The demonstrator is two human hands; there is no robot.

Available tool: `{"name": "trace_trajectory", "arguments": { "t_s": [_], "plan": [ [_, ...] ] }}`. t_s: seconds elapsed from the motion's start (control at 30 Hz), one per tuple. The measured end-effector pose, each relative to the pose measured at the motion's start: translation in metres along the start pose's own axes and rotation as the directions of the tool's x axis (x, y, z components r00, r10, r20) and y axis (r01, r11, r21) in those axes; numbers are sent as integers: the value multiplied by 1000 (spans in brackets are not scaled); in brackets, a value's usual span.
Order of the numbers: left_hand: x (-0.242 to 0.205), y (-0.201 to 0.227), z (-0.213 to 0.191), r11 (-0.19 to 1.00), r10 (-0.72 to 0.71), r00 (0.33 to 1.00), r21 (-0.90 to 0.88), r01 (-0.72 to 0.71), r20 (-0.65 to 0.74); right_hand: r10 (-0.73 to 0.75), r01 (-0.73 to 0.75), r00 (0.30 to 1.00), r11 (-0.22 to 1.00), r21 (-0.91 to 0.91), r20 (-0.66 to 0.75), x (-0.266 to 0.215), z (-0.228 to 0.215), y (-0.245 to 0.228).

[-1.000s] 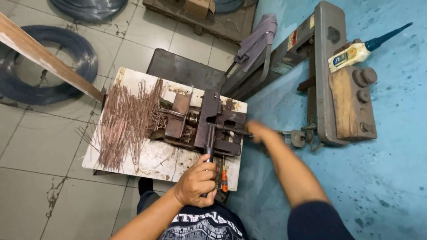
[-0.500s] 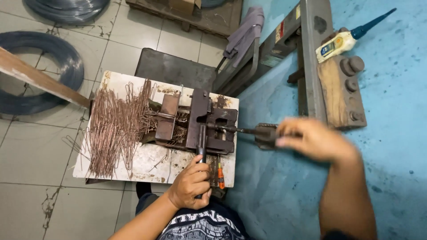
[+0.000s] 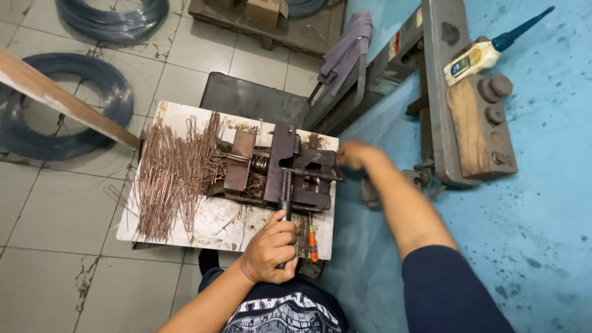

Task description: Manually processing thin metal wires by feeding them into a hand-operated machine and pulling a lever to cut or shape them.

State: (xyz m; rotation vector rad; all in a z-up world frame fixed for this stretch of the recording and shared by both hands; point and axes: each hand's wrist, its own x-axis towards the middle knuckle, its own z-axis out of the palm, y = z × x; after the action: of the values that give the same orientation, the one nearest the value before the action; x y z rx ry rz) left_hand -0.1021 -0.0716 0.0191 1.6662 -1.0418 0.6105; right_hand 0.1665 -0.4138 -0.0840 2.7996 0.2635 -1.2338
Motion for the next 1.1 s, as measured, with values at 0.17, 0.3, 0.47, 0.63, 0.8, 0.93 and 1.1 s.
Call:
{"name": "trace_trajectory", "arguments": {
  "t_s": [0.17,0.3,0.47,0.63,0.8,0.93,1.1],
  "plan": [
    [-2,0,1,1000,-2,1000,29,2,6,-37,164,945,914,-370,325,-23,101,-43],
    [2,1,-5,1000,3,1000,21,-4,19,-107,97,978,993,67,178,-156,79,-94],
    [49,11,-26,1000,19,999,-5,-18,48,-170,142,984,931,336,55,-258,74,-116],
    [95,-23,-9,995,-99,986,2,101,-132,-209,257,964,883,393,-162,-323,44,-92],
    [200,-38,-53,932,-355,915,-152,330,-191,-14,61,994,884,463,-106,-331,33,-102],
    [234,-80,-78,857,-515,849,-98,506,-117,178,-221,974,877,427,138,-320,34,-125],
    [205,-176,-74,864,-489,862,62,500,-133,195,-200,979,863,465,58,-282,77,-113]
  ]
}}
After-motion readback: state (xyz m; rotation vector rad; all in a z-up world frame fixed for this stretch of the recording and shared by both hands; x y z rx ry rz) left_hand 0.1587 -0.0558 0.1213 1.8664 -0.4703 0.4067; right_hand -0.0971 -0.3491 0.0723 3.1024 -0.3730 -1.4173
